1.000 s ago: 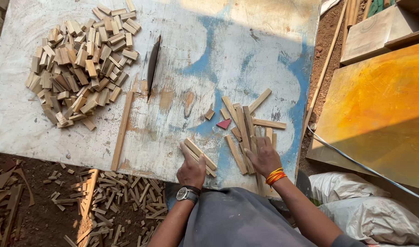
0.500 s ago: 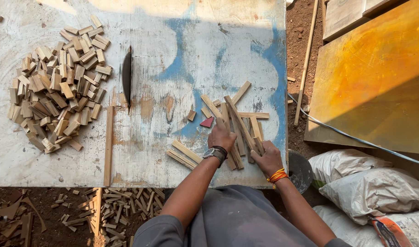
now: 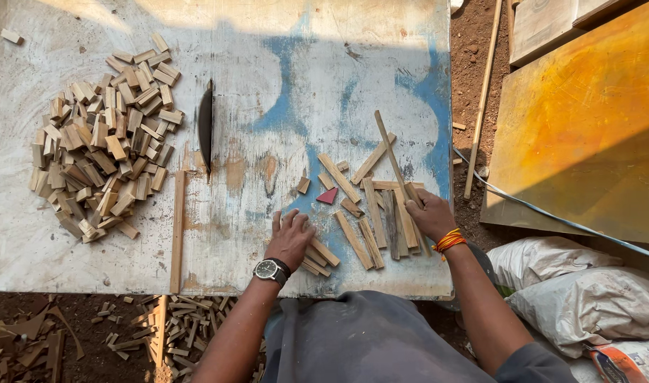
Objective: The person gathers small wooden sticks from the floor and table, stacks them, and cuts them into shorter pieces using a table saw. The cut pieces are collected and stacked on the table.
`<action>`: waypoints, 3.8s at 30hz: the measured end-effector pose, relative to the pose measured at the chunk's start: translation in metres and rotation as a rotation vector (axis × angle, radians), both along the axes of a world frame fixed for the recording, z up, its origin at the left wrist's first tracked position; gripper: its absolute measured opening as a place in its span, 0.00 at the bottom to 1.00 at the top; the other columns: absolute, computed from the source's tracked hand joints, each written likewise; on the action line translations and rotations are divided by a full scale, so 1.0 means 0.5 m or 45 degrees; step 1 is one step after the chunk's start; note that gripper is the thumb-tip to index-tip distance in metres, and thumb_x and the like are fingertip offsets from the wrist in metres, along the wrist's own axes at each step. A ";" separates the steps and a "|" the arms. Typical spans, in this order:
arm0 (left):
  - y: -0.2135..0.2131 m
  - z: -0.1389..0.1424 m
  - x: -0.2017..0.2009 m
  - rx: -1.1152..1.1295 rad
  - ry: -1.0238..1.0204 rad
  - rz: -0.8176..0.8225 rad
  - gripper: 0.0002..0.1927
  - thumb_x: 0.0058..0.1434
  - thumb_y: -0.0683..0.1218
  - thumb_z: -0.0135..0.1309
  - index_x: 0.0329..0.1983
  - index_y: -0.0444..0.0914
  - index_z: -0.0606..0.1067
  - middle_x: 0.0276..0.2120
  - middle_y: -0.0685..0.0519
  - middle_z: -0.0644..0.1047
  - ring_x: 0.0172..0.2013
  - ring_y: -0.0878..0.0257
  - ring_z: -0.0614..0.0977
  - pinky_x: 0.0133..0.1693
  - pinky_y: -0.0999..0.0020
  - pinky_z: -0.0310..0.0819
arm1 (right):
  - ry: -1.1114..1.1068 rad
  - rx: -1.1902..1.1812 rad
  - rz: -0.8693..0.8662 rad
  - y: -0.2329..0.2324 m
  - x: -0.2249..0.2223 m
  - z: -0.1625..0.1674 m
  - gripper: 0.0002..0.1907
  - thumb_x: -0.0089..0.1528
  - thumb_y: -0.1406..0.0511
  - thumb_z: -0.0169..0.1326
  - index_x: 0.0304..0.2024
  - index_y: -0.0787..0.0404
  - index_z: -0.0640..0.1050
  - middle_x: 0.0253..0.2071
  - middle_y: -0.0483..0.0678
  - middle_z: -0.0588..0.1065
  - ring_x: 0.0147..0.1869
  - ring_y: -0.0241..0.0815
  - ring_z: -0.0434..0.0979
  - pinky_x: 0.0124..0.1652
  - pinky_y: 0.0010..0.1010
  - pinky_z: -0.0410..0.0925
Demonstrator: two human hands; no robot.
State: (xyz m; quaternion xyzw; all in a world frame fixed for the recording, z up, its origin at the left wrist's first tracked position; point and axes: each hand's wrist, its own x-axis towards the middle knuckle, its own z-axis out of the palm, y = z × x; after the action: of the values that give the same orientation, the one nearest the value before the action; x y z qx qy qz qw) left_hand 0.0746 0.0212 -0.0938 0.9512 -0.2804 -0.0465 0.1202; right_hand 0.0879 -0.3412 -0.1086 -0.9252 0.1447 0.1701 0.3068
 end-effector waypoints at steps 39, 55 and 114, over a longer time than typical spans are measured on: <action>-0.012 0.042 0.009 -0.515 0.066 0.227 0.22 0.62 0.40 0.52 0.61 0.35 0.72 0.58 0.44 0.71 0.59 0.49 0.70 0.62 0.50 0.61 | -0.051 0.303 0.778 0.040 0.150 0.037 0.20 0.68 0.62 0.47 0.62 0.58 0.74 0.51 0.51 0.75 0.52 0.48 0.78 0.53 0.37 0.71; 0.050 -0.070 0.023 -0.027 0.125 -0.059 0.29 0.53 0.35 0.47 0.54 0.53 0.79 0.61 0.47 0.71 0.64 0.48 0.66 0.65 0.50 0.56 | -0.358 -0.366 0.433 0.257 0.065 0.007 0.17 0.57 0.55 0.62 0.41 0.60 0.80 0.45 0.54 0.73 0.51 0.53 0.72 0.49 0.44 0.68; -0.084 0.041 -0.104 -0.562 0.632 1.444 0.56 0.61 0.49 0.61 0.77 0.36 0.34 0.25 0.48 0.82 0.26 0.54 0.84 0.30 0.59 0.78 | -0.446 -0.498 0.748 -0.003 0.081 -0.033 0.22 0.57 0.69 0.58 0.55 0.53 0.80 0.54 0.46 0.76 0.61 0.47 0.72 0.57 0.43 0.65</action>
State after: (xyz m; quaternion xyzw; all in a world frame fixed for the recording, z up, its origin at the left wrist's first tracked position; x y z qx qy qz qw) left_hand 0.0225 -0.0206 -0.0735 0.8655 0.2977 -0.1353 0.3793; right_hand 0.1282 -0.3428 -0.1251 -0.9832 -0.1512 0.0596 0.0828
